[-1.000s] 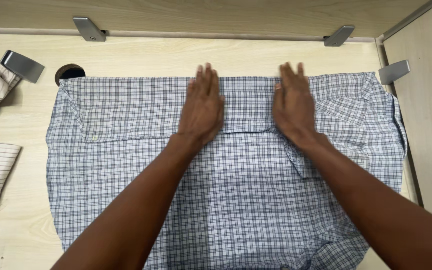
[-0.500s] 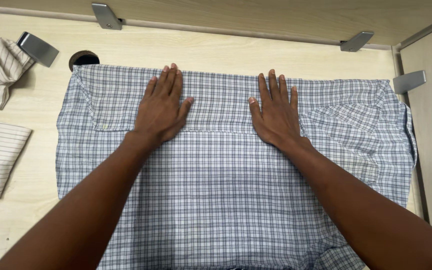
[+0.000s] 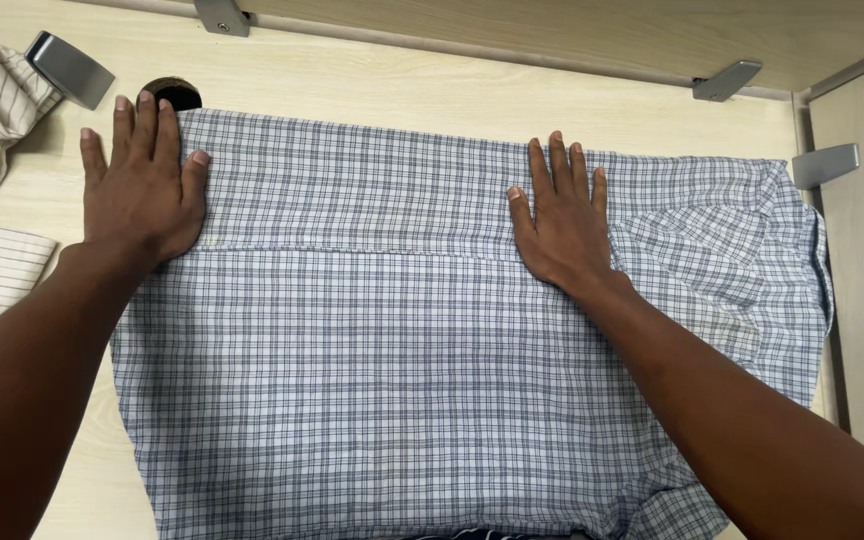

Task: The person folds a blue shirt and places it into a cardboard box. Then, the person lays out a checkered shirt on a wooden table, smooths it, and folds it neatly into a compact rectangle.

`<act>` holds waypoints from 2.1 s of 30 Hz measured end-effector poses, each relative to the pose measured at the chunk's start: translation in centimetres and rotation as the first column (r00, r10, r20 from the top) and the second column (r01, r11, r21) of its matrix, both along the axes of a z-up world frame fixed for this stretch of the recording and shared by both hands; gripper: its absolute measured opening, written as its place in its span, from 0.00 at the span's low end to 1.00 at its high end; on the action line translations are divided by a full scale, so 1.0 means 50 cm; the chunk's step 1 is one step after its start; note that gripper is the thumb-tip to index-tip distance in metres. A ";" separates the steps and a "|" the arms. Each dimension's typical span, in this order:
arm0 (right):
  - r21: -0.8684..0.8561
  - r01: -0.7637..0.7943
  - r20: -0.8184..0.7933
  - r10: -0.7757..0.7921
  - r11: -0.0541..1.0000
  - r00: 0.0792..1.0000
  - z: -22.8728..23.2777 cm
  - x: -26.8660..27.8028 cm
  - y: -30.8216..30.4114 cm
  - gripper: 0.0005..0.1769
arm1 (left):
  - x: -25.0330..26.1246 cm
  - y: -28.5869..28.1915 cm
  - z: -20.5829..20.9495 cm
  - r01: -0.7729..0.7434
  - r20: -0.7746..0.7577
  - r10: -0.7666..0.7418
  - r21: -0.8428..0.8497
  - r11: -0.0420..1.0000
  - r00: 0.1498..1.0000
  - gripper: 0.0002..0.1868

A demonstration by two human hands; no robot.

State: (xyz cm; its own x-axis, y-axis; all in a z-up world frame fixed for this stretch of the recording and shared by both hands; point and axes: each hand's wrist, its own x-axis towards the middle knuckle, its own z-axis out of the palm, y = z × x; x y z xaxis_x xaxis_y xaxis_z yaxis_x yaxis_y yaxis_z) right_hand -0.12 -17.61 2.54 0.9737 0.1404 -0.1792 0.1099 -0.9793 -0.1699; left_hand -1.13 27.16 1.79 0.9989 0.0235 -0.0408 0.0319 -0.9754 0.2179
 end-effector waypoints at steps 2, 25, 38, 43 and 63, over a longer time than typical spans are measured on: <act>0.002 -0.004 0.001 0.004 1.000 1.000 0.000 0.002 0.002 0.41 | 0.000 0.000 -0.002 -0.008 0.033 0.009 -0.011 1.000 0.999 0.39; 0.108 -0.176 0.018 0.175 0.978 0.984 0.012 -0.089 0.029 0.36 | -0.152 -0.196 0.048 0.266 0.360 -0.154 -0.287 0.920 0.920 0.09; 0.116 -0.082 0.081 0.073 0.990 0.994 0.033 -0.187 0.013 0.37 | -0.215 -0.242 0.007 0.158 0.529 -0.129 -0.009 0.987 0.838 0.12; 0.095 -0.042 0.053 0.037 0.995 0.998 0.010 -0.316 -0.004 0.38 | -0.250 -0.255 0.000 0.181 0.466 -0.170 0.021 0.983 0.868 0.19; 0.043 0.005 0.125 -0.011 0.999 0.992 -0.033 -0.281 0.004 0.38 | -0.165 -0.240 -0.030 0.240 0.284 -0.233 0.009 0.971 0.930 0.29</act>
State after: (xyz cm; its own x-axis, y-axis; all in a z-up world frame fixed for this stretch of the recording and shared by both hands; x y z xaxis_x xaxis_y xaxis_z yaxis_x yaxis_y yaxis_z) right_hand -14.19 -17.43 0.89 0.9893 0.1372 -0.0494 0.1251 -0.9724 -0.1968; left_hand -9.40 15.17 0.30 0.9461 -0.2119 0.2450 -0.2651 -0.9412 0.2096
